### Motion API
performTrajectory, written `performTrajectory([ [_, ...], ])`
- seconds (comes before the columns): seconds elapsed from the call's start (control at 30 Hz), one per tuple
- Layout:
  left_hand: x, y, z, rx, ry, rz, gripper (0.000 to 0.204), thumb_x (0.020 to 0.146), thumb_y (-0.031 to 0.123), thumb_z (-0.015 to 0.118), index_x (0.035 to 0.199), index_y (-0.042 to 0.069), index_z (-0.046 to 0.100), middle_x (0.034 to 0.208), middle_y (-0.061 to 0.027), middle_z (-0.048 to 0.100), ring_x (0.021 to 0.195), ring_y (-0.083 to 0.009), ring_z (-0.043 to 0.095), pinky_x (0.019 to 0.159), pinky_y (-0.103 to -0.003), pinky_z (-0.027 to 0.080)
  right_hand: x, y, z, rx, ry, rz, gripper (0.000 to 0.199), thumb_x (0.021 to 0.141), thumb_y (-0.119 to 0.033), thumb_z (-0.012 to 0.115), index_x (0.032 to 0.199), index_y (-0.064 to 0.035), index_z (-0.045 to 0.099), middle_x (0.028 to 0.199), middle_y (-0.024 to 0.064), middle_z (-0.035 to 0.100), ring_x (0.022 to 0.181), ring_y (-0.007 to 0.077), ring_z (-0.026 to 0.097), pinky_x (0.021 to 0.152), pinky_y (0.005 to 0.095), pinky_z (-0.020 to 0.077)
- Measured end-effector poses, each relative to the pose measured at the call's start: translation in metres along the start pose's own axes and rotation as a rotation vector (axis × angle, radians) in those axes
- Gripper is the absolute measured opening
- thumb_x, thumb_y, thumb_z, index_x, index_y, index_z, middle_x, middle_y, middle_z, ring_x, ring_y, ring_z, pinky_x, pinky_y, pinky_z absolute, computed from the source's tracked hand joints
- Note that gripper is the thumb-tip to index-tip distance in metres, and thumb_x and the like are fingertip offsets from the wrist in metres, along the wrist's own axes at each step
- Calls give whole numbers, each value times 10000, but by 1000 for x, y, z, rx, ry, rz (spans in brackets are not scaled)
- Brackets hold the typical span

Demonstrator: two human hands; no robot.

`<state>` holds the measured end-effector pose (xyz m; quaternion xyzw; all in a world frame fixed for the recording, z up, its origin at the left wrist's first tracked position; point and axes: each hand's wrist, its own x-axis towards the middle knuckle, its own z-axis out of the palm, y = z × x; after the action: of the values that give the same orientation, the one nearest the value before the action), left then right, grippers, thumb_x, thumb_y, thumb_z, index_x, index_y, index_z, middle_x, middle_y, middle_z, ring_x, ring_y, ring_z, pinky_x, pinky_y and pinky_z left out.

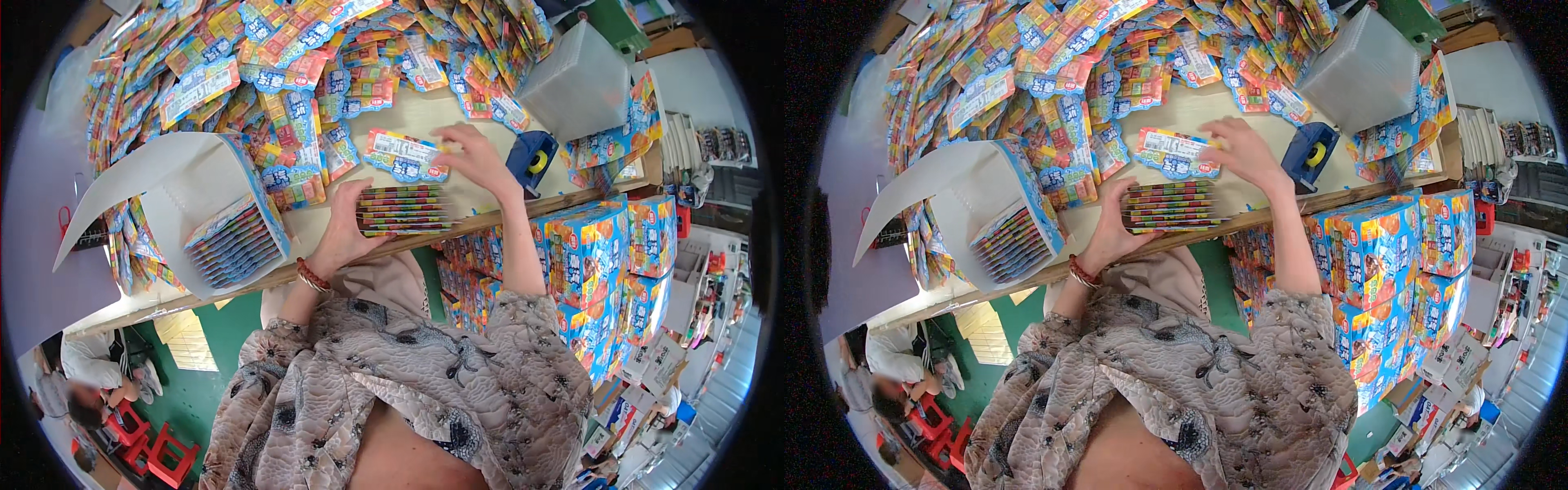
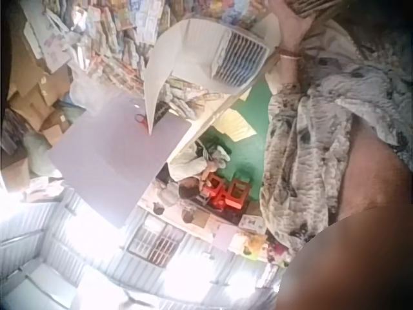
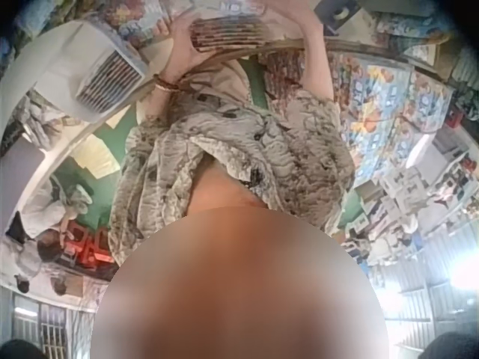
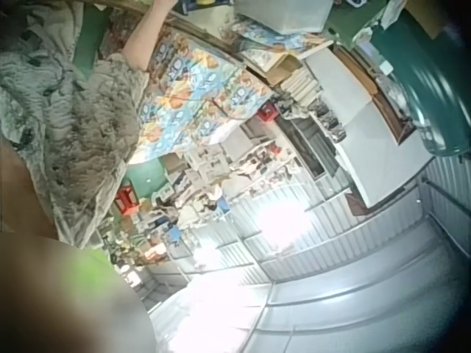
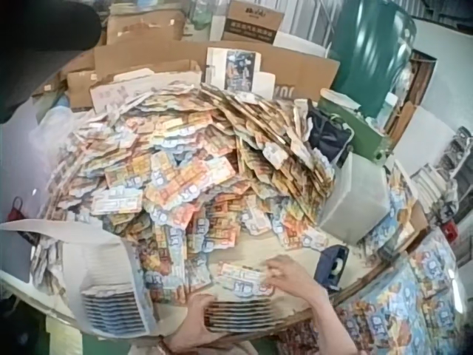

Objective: Pack small colorful toy packets into cardboard display boxes.

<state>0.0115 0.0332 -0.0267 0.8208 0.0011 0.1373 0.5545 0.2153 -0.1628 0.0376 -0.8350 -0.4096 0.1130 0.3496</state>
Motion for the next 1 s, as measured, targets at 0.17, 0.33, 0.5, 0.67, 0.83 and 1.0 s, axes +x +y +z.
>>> performTrajectory([
  [0.17, 7, 11, -5, -7, -42, -24, 865, 577, 164, 870, 1275, 26, 377, 1204, -189, 429, 1137, -352, 451, 993, -385, 401, 18, -9, 23, -374, -217, -48, 508, 724, -258, 728, 1183, -85, 596, 1103, 149, 581, 1029, 310, 553, 865, 391, 467],
  [0.33, 5, 7, -7, 24, -28, 26, 860, 576, 173, 872, 1263, 19, 380, 1208, -191, 428, 1145, -344, 450, 998, -386, 401, 32, -5, 16, -422, -481, -16, 557, 743, -274, 692, 1253, -100, 551, 1191, 174, 543, 1120, 343, 505, 918, 406, 446],
  [0.5, 9, 10, -11, 102, -130, -15, 858, 578, 180, 890, 1242, 21, 370, 1222, -168, 381, 1161, -310, 452, 1016, -355, 387, 17, -26, 23, -438, -142, -76, 379, 793, -177, 614, 1159, -81, 603, 1131, 149, 592, 1068, 323, 552, 928, 411, 446],
  [0.67, 4, 9, -4, 181, -1, 32, 998, 576, 204, 895, 1349, 31, 287, 1313, -185, 323, 1193, -341, 420, 1071, -398, 322, 33, -2, 8, -384, -422, -126, 307, 820, -289, 635, 999, -40, 655, 964, 175, 631, 959, 338, 584, 836, 427, 456],
  [0.83, 9, 5, -8, 98, -23, -31, 1169, 577, 223, 899, 1435, -33, 146, 1366, -216, 311, 1300, -345, 322, 1100, -403, 260, 48, -29, 9, -48, -780, 256, 383, 899, -366, 564, 871, 4, 658, 748, 126, 636, 802, 234, 635, 736, 372, 477],
  [1.0, 14, 6, -9, 50, -79, 7, 1129, 585, 232, 896, 1416, -57, 187, 1326, -199, 354, 1271, -322, 350, 1085, -383, 278, 95, -39, 12, 194, -235, 538, 444, 915, -403, 547, 849, 19, 670, 698, 97, 640, 719, 142, 634, 669, 296, 502],
])
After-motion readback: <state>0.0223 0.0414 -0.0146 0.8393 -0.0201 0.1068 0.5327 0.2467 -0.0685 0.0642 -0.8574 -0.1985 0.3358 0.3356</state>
